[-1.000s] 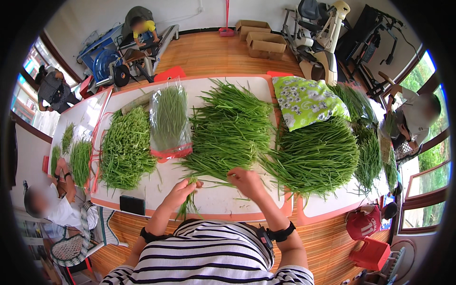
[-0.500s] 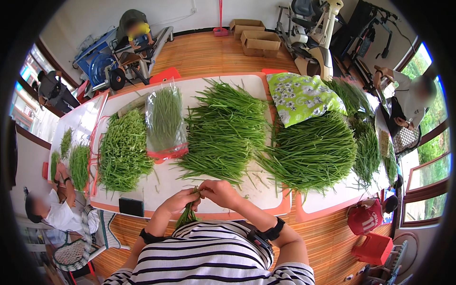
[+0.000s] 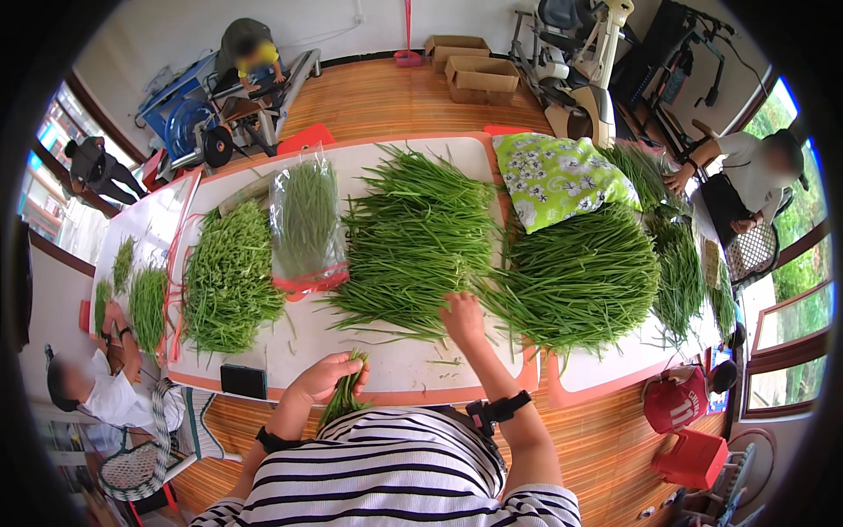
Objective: The person trims long green vegetables by hand, snapping off ends and placing trimmed pieces into a pile. They handle the vegetables one at a time and occasionally adjust the pile on the table.
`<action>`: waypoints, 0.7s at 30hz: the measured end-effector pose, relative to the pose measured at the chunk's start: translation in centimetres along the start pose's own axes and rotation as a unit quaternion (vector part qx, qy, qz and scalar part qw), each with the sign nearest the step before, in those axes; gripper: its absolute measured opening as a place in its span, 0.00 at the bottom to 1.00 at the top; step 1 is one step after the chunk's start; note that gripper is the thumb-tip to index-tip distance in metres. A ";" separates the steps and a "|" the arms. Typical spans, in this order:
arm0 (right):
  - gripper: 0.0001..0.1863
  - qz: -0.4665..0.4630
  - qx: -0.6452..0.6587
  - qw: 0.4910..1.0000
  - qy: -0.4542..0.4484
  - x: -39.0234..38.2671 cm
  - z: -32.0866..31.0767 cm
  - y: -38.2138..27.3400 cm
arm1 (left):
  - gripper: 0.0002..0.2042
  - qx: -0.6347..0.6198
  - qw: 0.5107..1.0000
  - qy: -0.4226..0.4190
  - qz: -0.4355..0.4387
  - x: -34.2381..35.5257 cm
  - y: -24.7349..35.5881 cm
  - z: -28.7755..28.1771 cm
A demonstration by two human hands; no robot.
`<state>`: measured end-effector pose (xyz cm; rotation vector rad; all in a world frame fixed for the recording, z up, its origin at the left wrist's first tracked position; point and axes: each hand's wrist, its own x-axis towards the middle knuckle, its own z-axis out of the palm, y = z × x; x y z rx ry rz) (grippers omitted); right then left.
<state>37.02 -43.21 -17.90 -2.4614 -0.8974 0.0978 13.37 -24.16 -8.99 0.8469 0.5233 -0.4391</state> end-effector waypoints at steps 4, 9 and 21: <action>0.12 0.052 -0.023 0.997 -0.056 -0.6 0.9 3.0 | 0.11 0.015 1.000 -0.002 0.020 0.2 -0.6 -0.8; 0.12 0.058 0.099 0.990 -0.079 -0.9 0.6 2.1 | 0.13 0.046 0.996 0.010 0.072 0.2 -0.5 -0.8; 0.10 -0.074 0.163 0.969 -0.172 -2.6 -7.0 -7.5 | 0.13 0.064 0.970 0.062 0.225 0.9 0.6 0.6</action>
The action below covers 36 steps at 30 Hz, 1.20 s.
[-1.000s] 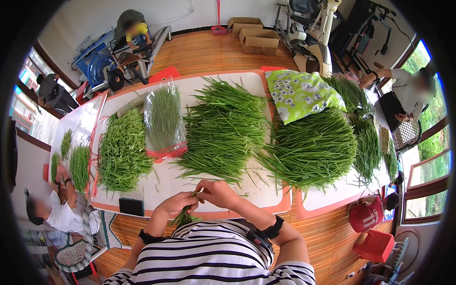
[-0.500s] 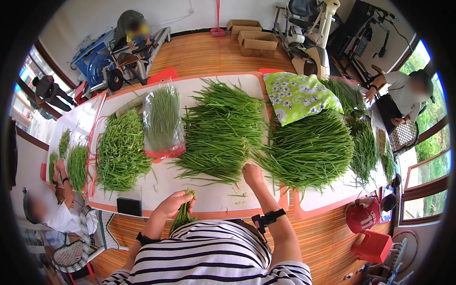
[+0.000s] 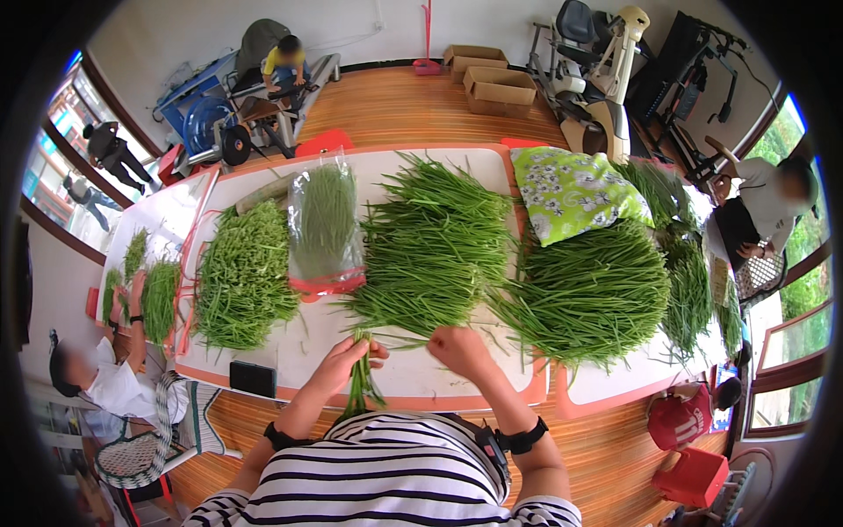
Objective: The person trims long green vegetables by hand, snapping off ends and placing trimmed pieces into a pile. They handle the vegetables one at a time and occasionally adjust the pile on the table.
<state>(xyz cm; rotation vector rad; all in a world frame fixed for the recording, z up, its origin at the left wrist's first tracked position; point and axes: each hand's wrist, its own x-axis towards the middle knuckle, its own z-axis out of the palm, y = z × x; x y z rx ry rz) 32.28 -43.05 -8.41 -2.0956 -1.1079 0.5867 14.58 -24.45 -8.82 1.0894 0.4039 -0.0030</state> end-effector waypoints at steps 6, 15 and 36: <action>0.08 -0.104 0.059 0.992 -0.043 0.9 1.2 -6.0 | 0.14 0.138 0.989 -0.059 0.006 0.5 0.1 0.3; 0.11 -0.053 0.097 0.990 -0.091 2.7 2.4 -7.7 | 0.13 0.058 0.991 -0.093 -0.076 -1.4 1.7 -1.5; 0.13 0.056 -0.010 0.994 -0.091 4.3 7.5 -3.3 | 0.11 0.776 0.540 0.304 0.112 -6.2 14.4 -34.7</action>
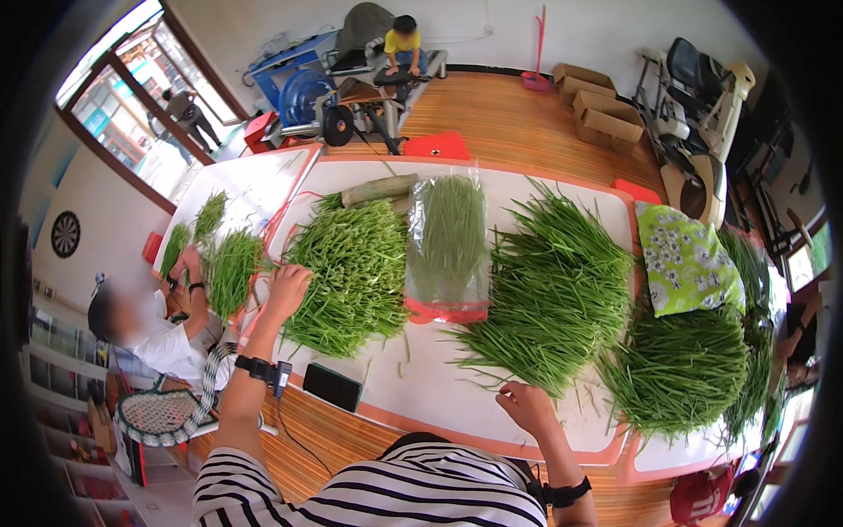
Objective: The person trims long green vegetables by hand, snapping off ends and placing trimmed pieces into a pile. They handle the vegetables one at a time and occasionally adjust the pile on the table.
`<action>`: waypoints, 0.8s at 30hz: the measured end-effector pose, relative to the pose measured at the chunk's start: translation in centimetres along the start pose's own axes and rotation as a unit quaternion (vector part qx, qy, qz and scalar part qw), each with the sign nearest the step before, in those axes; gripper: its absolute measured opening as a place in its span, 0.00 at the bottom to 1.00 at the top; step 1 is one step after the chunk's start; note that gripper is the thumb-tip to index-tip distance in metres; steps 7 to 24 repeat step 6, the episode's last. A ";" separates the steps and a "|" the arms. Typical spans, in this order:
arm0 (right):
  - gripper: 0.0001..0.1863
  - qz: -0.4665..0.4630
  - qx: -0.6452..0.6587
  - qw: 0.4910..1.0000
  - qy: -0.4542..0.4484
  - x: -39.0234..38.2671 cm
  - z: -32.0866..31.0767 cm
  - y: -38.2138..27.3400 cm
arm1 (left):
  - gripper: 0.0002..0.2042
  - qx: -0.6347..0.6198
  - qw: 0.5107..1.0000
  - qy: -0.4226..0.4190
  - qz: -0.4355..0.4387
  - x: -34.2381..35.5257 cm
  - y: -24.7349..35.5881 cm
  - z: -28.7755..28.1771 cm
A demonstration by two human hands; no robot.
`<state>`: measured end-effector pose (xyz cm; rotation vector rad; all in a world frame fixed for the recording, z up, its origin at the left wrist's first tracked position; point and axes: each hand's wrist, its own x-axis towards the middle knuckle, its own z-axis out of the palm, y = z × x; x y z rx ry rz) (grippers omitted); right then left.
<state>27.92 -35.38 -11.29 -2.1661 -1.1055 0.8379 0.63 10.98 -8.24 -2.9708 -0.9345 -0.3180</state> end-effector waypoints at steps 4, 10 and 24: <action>0.15 0.059 -0.004 0.998 0.001 -1.8 0.5 1.4 | 0.16 -0.092 0.990 0.001 -0.107 -0.7 -0.8 8.4; 0.16 0.101 -0.013 0.995 -0.006 -2.8 0.4 1.5 | 0.21 -0.148 0.976 -0.062 -0.150 -0.7 -1.2 10.2; 0.16 0.101 -0.013 0.995 -0.006 -2.8 0.4 1.5 | 0.21 -0.148 0.976 -0.062 -0.150 -0.7 -1.2 10.2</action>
